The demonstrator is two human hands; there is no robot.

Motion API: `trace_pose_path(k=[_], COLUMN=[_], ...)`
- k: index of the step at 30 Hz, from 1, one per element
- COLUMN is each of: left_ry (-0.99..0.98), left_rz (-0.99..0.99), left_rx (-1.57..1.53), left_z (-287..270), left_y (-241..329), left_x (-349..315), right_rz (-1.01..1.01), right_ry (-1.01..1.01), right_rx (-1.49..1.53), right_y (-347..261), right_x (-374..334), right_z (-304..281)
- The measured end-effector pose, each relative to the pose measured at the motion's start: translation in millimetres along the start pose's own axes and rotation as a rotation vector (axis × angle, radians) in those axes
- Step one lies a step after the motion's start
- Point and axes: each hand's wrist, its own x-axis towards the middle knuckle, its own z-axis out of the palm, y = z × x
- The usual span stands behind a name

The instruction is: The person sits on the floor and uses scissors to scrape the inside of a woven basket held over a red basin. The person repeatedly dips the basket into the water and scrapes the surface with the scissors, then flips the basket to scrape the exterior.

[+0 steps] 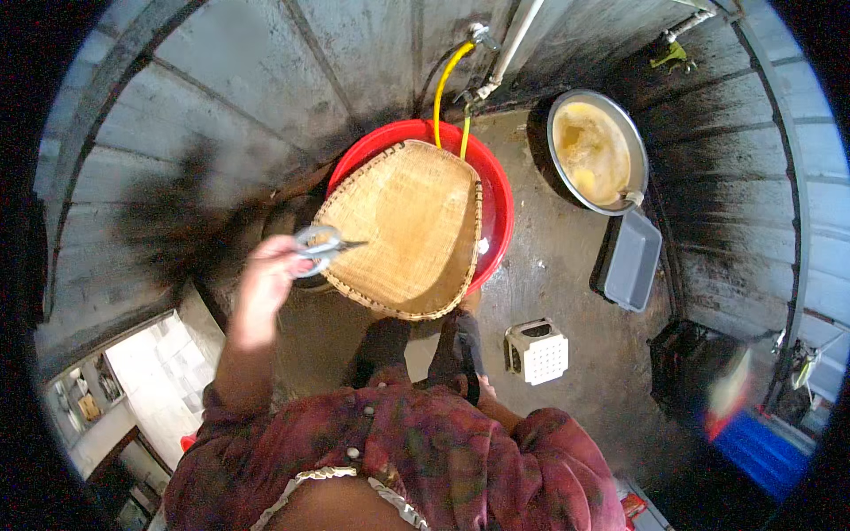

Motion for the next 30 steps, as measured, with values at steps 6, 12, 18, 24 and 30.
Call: trace_pose_path(k=[6,12,18,24,30], left_ry=[0.056,0.133,-0.387,-0.399,-0.271], left_rz=[-0.089,-0.412,-0.316,-0.412,-1.106], left_rx=[0.324,0.580,1.552,1.414,0.530], left_z=[17.3,26.5,33.9,51.3,163.3], left_y=[-235.4,-332.1,-372.0,-352.2,-336.6], left_x=[56.1,84.1,37.8,-108.4,-157.5], right_rz=[-0.021,0.192,0.013,-0.014,0.421], right_ry=[-0.145,-0.303,-0.550,-0.666,-1.073], right_rx=[0.134,0.257,0.249,0.578,1.037], right_y=[41.4,66.8,153.3,210.6,258.4], right_x=[8.6,-21.3,21.3,38.4,81.3], right_z=[46.6,5.4,20.4,-37.6,-73.3])
